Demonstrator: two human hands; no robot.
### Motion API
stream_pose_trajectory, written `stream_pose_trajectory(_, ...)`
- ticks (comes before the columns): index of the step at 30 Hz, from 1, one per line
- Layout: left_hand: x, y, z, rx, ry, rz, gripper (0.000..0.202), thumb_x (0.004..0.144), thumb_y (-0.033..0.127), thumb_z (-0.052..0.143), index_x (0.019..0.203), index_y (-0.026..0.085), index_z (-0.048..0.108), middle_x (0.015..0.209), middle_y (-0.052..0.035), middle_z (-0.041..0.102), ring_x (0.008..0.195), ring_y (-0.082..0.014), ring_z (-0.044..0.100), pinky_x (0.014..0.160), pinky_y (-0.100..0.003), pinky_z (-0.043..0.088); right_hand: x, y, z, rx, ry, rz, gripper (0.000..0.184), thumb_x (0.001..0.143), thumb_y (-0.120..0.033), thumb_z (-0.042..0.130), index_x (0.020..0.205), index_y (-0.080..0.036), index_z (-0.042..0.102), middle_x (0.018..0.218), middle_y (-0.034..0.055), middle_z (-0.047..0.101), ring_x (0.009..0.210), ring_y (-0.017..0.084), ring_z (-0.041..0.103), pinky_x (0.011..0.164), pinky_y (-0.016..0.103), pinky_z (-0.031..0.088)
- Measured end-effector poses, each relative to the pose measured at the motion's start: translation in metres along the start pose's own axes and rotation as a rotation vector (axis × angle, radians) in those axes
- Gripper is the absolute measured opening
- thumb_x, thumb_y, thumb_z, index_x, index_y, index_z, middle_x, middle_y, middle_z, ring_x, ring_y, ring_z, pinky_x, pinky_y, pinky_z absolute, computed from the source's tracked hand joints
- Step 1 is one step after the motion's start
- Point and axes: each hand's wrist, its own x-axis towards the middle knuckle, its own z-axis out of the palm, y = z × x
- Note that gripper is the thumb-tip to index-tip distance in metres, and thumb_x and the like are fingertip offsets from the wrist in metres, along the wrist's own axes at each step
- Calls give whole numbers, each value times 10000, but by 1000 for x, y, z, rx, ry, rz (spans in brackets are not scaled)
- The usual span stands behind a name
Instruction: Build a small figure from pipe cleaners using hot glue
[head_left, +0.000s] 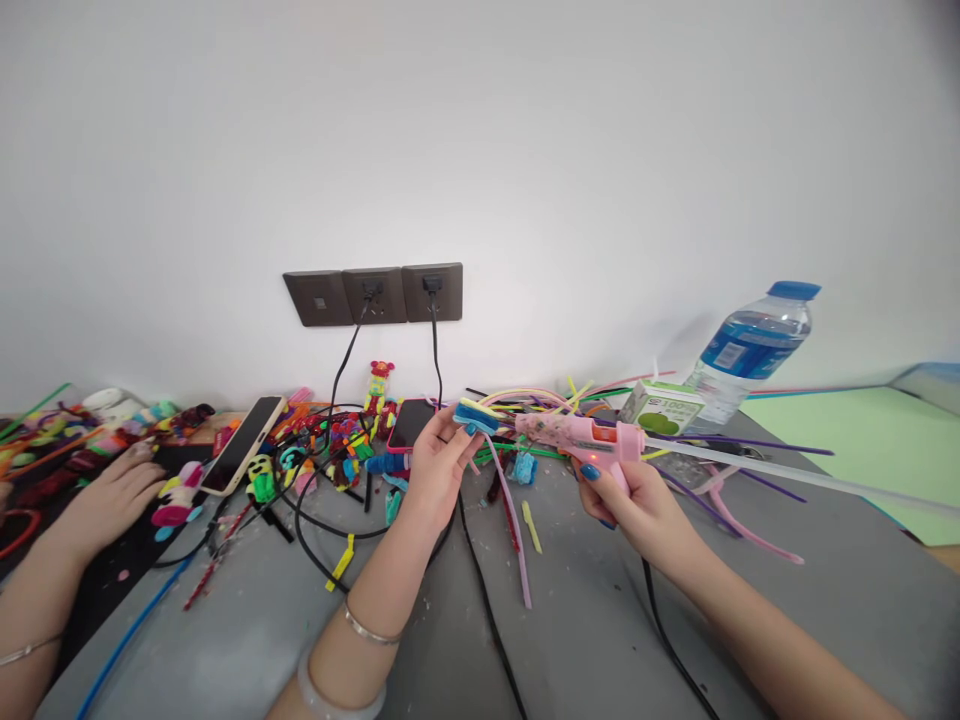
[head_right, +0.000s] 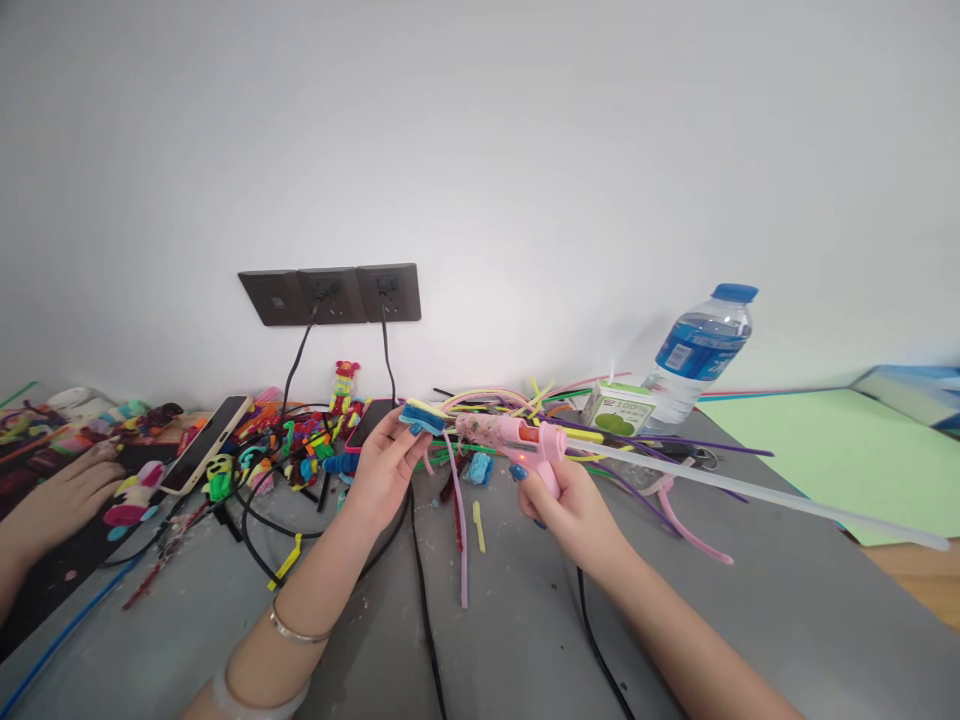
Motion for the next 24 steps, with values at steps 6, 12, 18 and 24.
stream_pose_trajectory(6,1,0,0,-34,-7,-7,361,605,203,863,922,165,694,896,-9,719,862,-128,680,850,-263,539,0,-1,0,-8,19,0,525,877,-668,441,617,-212,418,476,-27,406,449,106,359,447,257,307)
stream_pose_trajectory(12,2,0,-1,-42,-6,-11,336,617,202,858,897,156,679,871,-4,708,832,-122,683,823,-250,547,1,-4,-4,-50,4,4,544,865,-675,460,592,-204,438,468,-21,418,450,102,360,453,253,301)
stream_pose_trajectory(18,4,2,-3,-51,-6,3,320,632,195,849,895,166,669,884,-4,705,832,-128,688,838,-269,551,6,-12,-13,206,42,-59,557,906,-643,425,553,-213,392,416,-33,386,405,86,276,437,266,218)
stream_pose_trajectory(24,1,-2,-1,-17,-60,-55,387,601,243,868,908,167,646,866,-7,701,811,-133,679,810,-286,549,-15,-2,-43,549,273,-20,380,804,-475,675,655,-218,437,519,-48,379,441,96,307,458,284,196)
